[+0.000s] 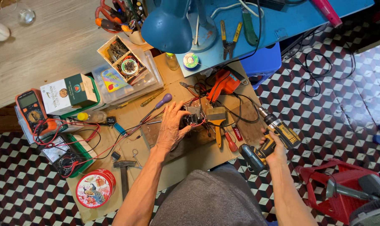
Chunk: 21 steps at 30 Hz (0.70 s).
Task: The person repairs an electrical motor by stripping wires, connecting them to the motor terminals, and using a power drill to tighten screws. They also use pliers to cut wires and a multimeter to test connections.
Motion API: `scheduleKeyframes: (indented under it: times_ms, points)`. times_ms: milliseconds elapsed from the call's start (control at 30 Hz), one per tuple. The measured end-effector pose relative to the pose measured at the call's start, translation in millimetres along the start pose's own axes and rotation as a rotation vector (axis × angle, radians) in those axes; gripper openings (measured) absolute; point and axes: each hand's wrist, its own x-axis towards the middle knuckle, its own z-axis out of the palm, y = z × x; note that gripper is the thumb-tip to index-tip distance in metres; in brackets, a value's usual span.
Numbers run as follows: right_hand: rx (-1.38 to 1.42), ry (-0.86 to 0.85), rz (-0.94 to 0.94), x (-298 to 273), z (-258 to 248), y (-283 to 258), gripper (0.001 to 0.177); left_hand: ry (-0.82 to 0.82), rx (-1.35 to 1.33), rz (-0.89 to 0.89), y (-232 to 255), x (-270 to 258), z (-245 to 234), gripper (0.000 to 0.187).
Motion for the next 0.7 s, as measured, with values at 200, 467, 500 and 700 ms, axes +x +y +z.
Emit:
scheduleKeyframes:
  times_ms: [200, 467, 500, 700]
  points:
    - [-0.111, -0.093, 0.220, 46, 36, 12, 0.037, 0.082, 0.102, -0.134, 20, -6, 0, 0.063]
    - [-1.669, -0.041, 0.206, 47, 78, -24, 0.039, 0.460, -0.011, -0.535, 58, -69, 16, 0.034]
    - [-1.951, -0.049, 0.150, 38, 88, -34, 0.042, 0.479, -0.052, -0.636, 60, -76, 26, 0.026]
    - [-1.327, -0.421, -0.012, -59, 178, -47, 0.036, 0.479, -1.109, -1.121, 47, -73, 83, 0.042]
